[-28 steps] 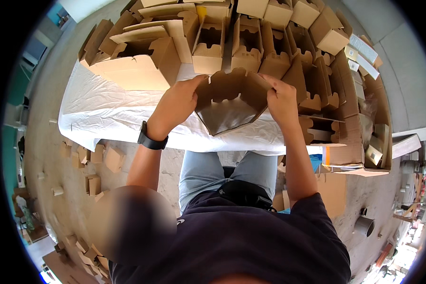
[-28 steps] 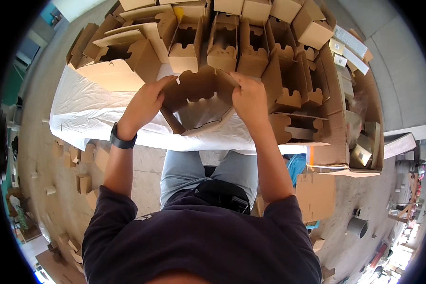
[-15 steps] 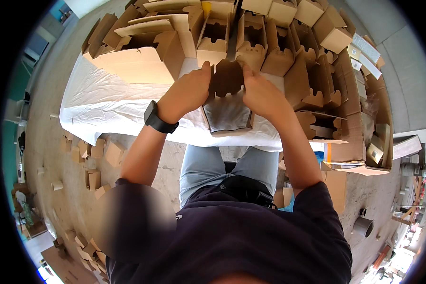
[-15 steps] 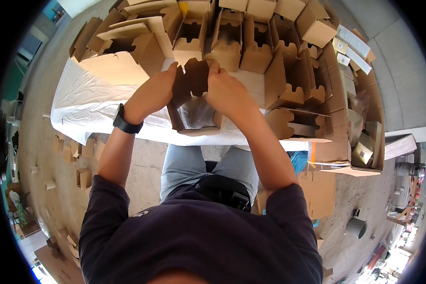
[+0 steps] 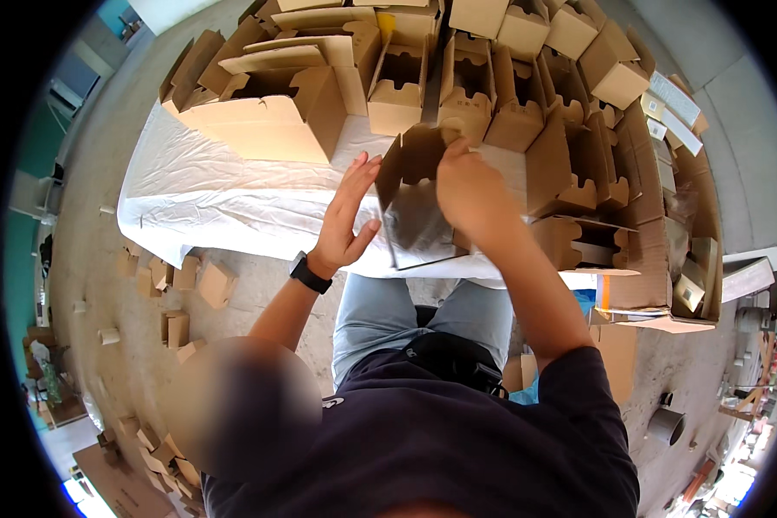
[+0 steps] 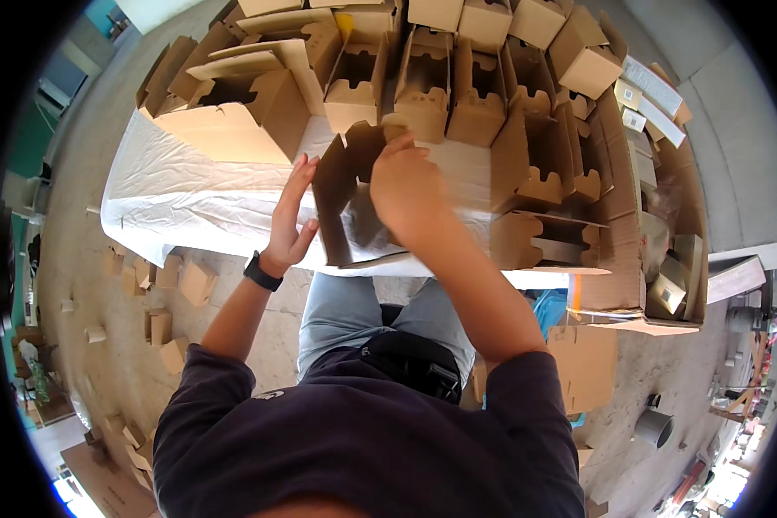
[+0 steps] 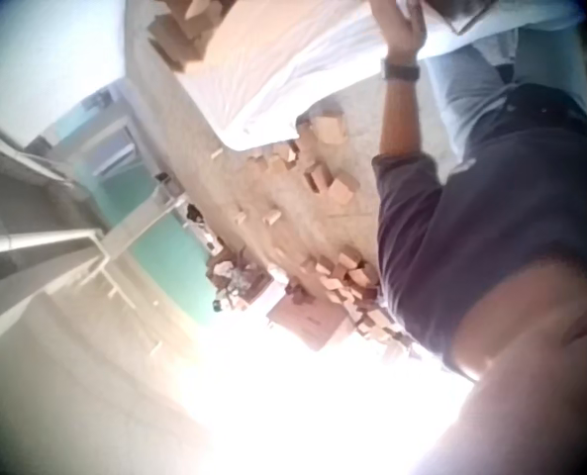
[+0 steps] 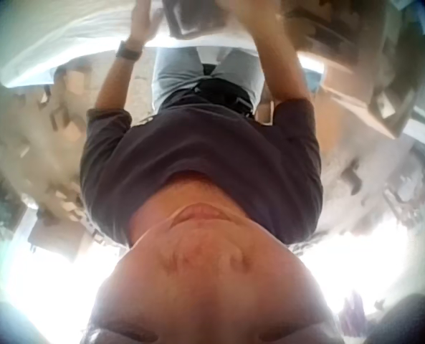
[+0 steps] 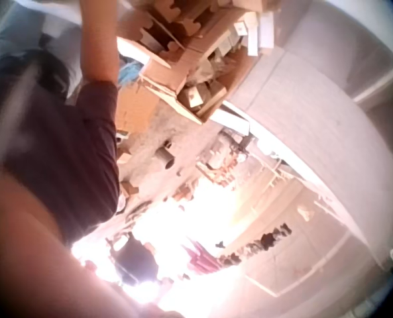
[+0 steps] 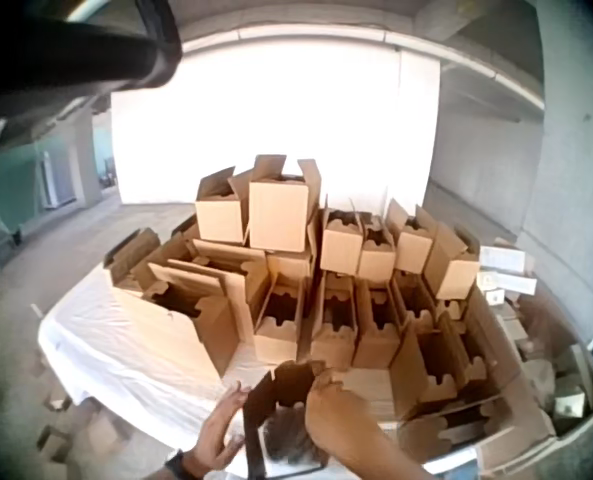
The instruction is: The person places items into boxes, folds the cardboard flaps to close the boxes, and stacks them on a table in a warehouse environment.
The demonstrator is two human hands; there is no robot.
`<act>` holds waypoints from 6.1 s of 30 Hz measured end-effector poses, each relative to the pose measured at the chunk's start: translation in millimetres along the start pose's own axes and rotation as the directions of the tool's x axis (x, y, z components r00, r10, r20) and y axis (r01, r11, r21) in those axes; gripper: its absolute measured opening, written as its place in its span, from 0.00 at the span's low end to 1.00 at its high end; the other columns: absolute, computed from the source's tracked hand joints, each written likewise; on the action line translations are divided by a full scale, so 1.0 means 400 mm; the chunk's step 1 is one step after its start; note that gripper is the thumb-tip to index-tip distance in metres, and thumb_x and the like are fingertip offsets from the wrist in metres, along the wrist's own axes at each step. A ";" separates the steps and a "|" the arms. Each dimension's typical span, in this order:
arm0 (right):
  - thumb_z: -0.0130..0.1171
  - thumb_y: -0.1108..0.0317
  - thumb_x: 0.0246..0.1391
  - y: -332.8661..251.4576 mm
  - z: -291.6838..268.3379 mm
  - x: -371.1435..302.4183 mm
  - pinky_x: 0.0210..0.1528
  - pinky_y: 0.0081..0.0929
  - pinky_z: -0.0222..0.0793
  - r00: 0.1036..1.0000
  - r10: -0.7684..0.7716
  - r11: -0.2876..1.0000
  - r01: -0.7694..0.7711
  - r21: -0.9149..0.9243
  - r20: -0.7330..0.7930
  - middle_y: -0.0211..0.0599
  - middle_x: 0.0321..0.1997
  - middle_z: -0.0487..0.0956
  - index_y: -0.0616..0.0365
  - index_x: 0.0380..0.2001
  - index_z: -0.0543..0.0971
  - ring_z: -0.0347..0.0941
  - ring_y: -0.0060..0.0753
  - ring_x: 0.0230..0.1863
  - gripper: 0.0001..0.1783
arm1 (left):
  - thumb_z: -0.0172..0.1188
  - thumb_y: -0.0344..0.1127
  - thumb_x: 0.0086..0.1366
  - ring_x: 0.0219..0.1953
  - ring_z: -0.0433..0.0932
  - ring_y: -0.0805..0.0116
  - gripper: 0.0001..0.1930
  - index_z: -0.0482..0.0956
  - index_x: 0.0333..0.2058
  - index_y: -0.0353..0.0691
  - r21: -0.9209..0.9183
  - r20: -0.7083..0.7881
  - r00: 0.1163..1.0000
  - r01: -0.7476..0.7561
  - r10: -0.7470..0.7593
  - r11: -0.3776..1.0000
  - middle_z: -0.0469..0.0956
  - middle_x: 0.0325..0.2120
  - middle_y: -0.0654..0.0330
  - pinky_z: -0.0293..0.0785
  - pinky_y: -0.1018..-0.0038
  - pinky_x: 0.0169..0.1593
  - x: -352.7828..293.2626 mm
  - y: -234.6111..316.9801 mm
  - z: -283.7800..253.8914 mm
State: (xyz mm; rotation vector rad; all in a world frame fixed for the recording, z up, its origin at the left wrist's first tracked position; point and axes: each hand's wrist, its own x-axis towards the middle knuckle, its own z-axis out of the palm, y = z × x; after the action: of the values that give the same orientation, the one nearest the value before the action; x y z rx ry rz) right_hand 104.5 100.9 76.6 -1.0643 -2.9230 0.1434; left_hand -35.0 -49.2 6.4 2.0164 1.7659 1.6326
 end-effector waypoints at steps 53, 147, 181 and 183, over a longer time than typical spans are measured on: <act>0.71 0.56 0.45 0.214 -0.026 -0.071 0.72 0.37 0.46 0.829 -0.559 0.656 0.429 0.621 0.017 0.47 0.72 0.57 0.56 0.63 0.65 0.44 0.45 0.75 0.43 | 0.61 0.46 0.55 0.61 0.66 0.57 0.24 0.75 0.49 0.40 0.414 0.317 0.945 -0.213 0.079 0.885 0.72 0.51 0.55 0.57 0.57 0.66 0.127 0.029 0.065; 0.74 0.66 0.44 0.277 0.015 0.024 0.39 0.22 0.70 0.996 -0.084 0.301 0.024 0.953 0.001 0.37 0.37 0.78 0.58 0.28 0.70 0.73 0.20 0.43 0.19 | 0.65 0.38 0.54 0.39 0.78 0.60 0.09 0.79 0.29 0.40 0.148 0.603 0.793 -0.224 0.092 0.963 0.81 0.32 0.59 0.71 0.65 0.46 0.226 0.150 0.002; 0.75 0.73 0.39 0.234 0.099 -0.002 0.50 0.21 0.64 0.962 0.170 0.385 0.134 0.913 -0.212 0.27 0.40 0.65 0.53 0.38 0.64 0.66 0.22 0.48 0.29 | 0.56 0.56 0.62 0.33 0.79 0.54 0.22 0.80 0.33 0.40 0.380 0.774 0.601 -0.185 -0.202 0.906 0.79 0.28 0.56 0.74 0.62 0.35 0.308 0.163 0.089; 0.74 0.73 0.40 0.244 0.121 0.006 0.49 0.20 0.64 0.955 0.193 0.425 0.125 0.896 -0.225 0.26 0.39 0.66 0.53 0.36 0.65 0.66 0.21 0.47 0.26 | 0.57 0.54 0.62 0.29 0.79 0.54 0.20 0.81 0.29 0.41 0.424 0.692 0.694 -0.168 -0.199 0.890 0.79 0.24 0.57 0.73 0.63 0.32 0.307 0.162 0.075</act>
State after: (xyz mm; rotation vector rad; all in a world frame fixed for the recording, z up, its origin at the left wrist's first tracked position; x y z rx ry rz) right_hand 162.2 173.3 19.1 -0.7905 -1.9490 1.2809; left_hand 10.2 33.4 112.5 2.3113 1.8821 0.2388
